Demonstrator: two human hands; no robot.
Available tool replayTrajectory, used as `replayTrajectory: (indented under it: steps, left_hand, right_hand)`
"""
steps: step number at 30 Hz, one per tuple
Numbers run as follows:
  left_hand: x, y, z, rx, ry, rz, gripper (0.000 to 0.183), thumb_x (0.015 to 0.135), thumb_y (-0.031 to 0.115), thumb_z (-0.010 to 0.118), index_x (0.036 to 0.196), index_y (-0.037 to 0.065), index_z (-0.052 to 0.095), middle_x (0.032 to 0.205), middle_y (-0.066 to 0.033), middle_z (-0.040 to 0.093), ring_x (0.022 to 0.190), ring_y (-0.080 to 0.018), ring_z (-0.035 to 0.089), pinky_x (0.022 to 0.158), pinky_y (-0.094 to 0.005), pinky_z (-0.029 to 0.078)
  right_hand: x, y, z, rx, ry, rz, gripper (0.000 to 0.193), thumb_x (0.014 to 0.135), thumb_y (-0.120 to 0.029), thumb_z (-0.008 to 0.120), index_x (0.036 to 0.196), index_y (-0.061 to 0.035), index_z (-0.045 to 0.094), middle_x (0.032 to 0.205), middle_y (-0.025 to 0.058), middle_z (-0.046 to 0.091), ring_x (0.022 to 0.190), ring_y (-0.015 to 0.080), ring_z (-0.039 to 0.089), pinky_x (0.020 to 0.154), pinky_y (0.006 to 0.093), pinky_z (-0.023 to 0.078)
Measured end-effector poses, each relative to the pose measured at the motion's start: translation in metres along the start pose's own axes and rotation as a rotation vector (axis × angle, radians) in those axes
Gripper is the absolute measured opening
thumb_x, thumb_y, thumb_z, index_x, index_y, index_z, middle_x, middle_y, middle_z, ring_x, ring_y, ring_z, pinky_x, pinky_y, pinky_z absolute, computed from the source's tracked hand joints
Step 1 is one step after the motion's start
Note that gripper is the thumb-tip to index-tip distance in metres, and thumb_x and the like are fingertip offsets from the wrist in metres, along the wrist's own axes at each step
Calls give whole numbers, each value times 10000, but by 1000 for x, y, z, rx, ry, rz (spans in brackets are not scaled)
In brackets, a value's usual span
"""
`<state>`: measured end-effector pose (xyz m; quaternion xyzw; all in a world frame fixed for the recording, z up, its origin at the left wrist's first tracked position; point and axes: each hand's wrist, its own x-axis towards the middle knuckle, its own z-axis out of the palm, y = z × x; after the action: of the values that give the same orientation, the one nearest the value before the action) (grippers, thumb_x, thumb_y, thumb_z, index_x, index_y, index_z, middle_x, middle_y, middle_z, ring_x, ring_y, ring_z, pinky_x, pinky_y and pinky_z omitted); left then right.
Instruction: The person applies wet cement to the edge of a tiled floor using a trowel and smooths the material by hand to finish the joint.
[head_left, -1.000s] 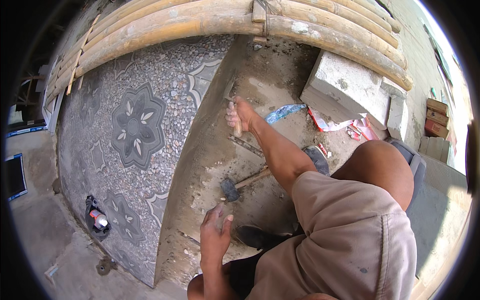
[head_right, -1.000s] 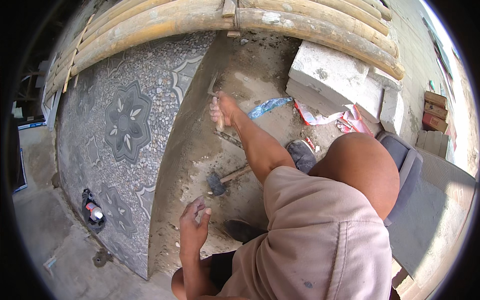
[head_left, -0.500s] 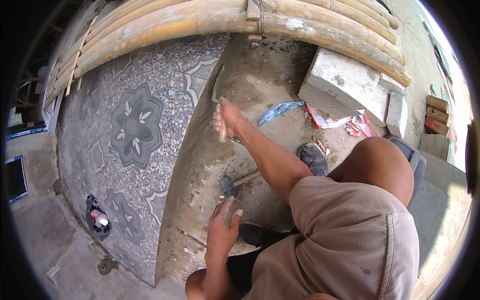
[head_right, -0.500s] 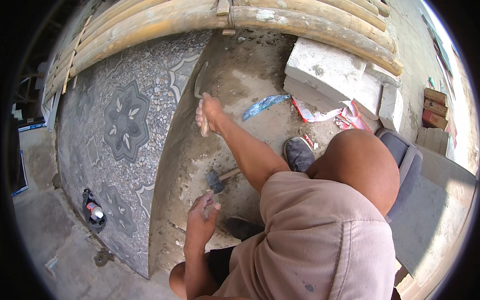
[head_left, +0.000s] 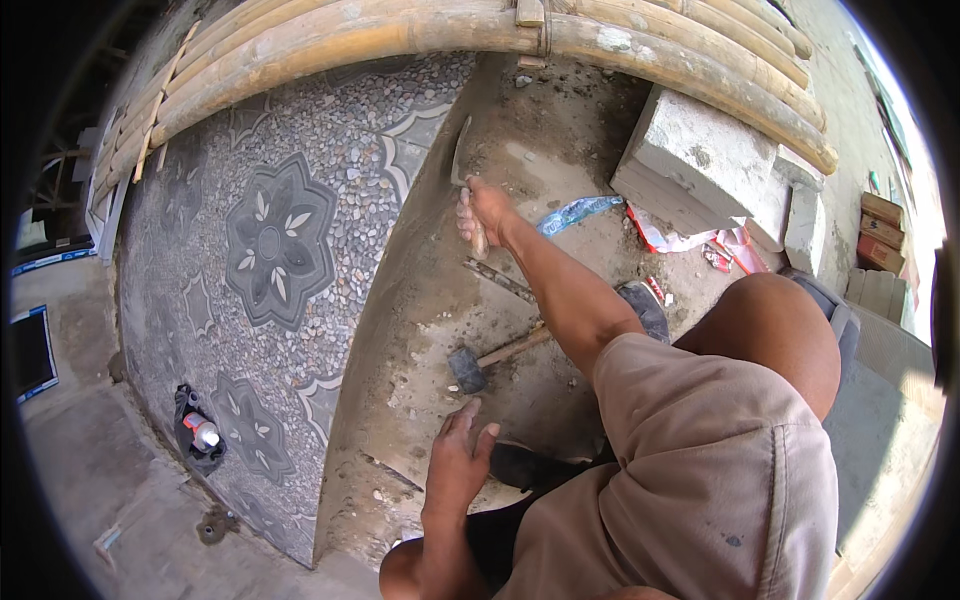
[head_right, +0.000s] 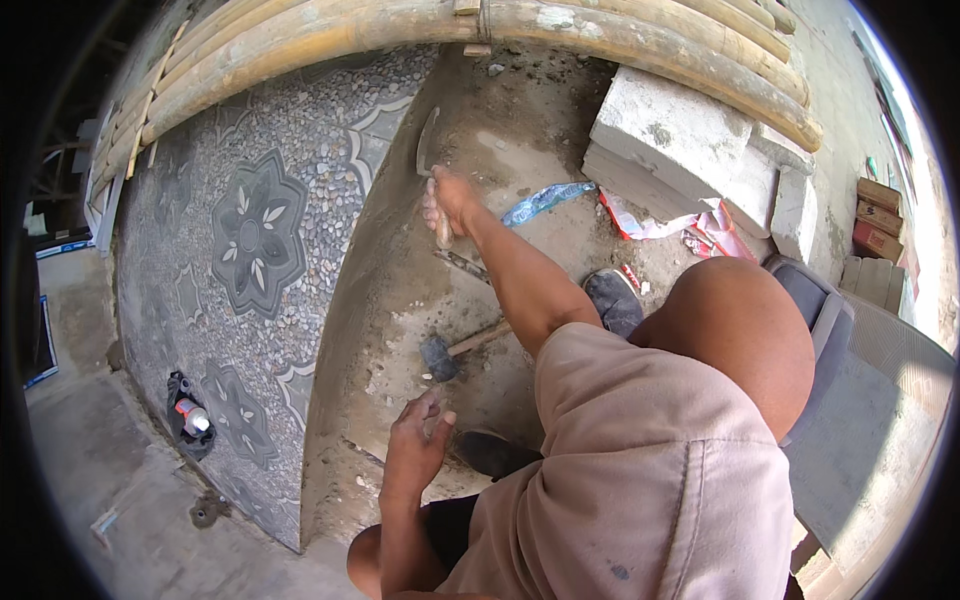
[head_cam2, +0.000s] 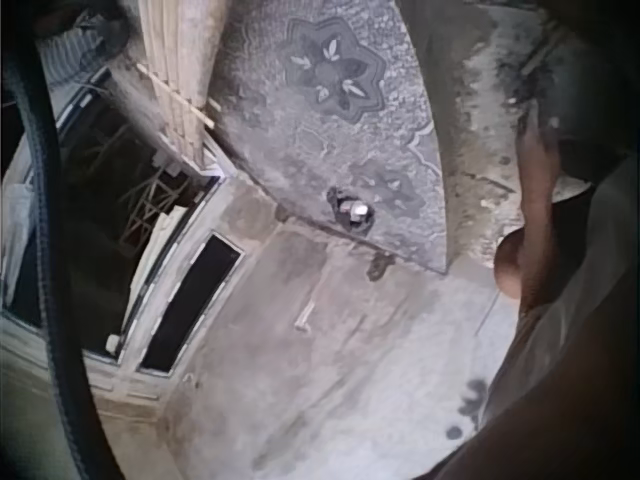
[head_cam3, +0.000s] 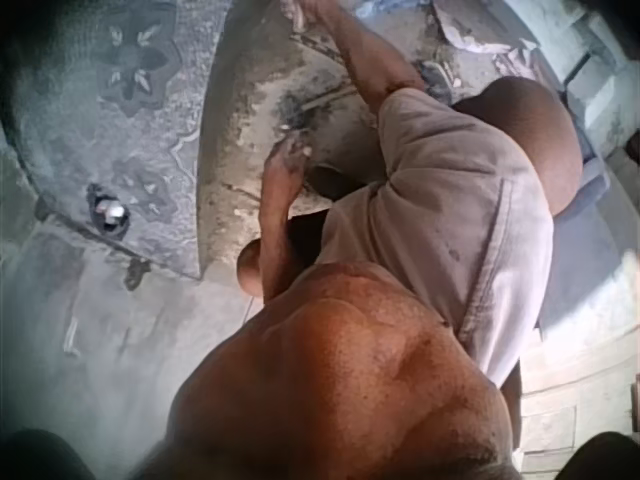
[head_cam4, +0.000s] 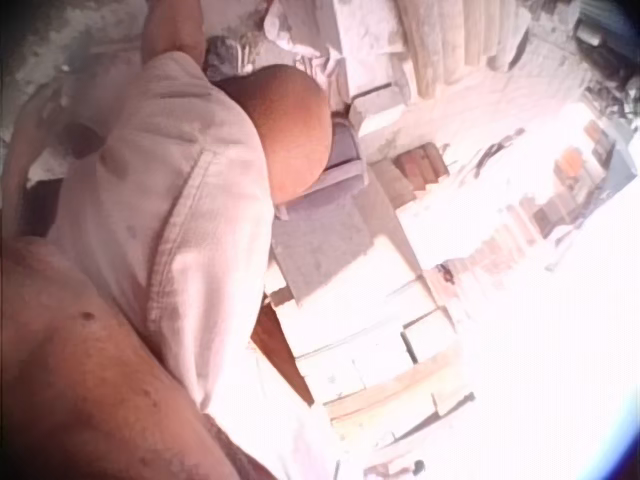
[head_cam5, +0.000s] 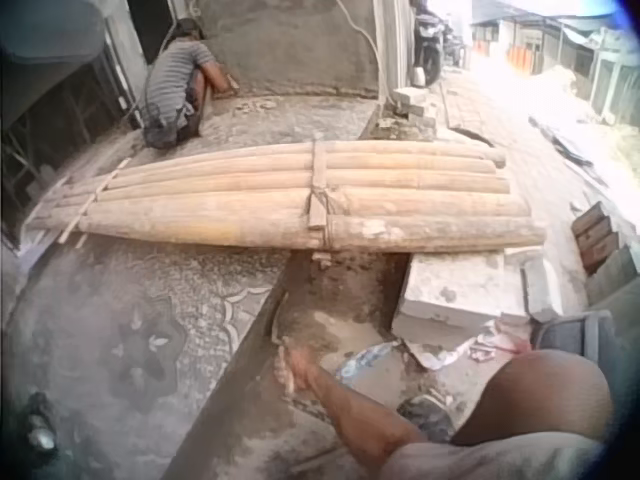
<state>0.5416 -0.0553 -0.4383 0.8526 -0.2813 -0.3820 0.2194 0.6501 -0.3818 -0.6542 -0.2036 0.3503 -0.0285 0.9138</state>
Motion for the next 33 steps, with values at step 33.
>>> replayTrajectory:
  steps: [33]
  left_hand:
    - [-30,60,-12,69,-472,155,288,992,228,619,930,-26,740,1013,-234,705,986,-429,679,873,-510,541]
  right_hand:
    - [-119,162,63,-383,185,-313,329,1083,-362,466,942,-69,517,665,47,501,509,187,495,496,325,448]
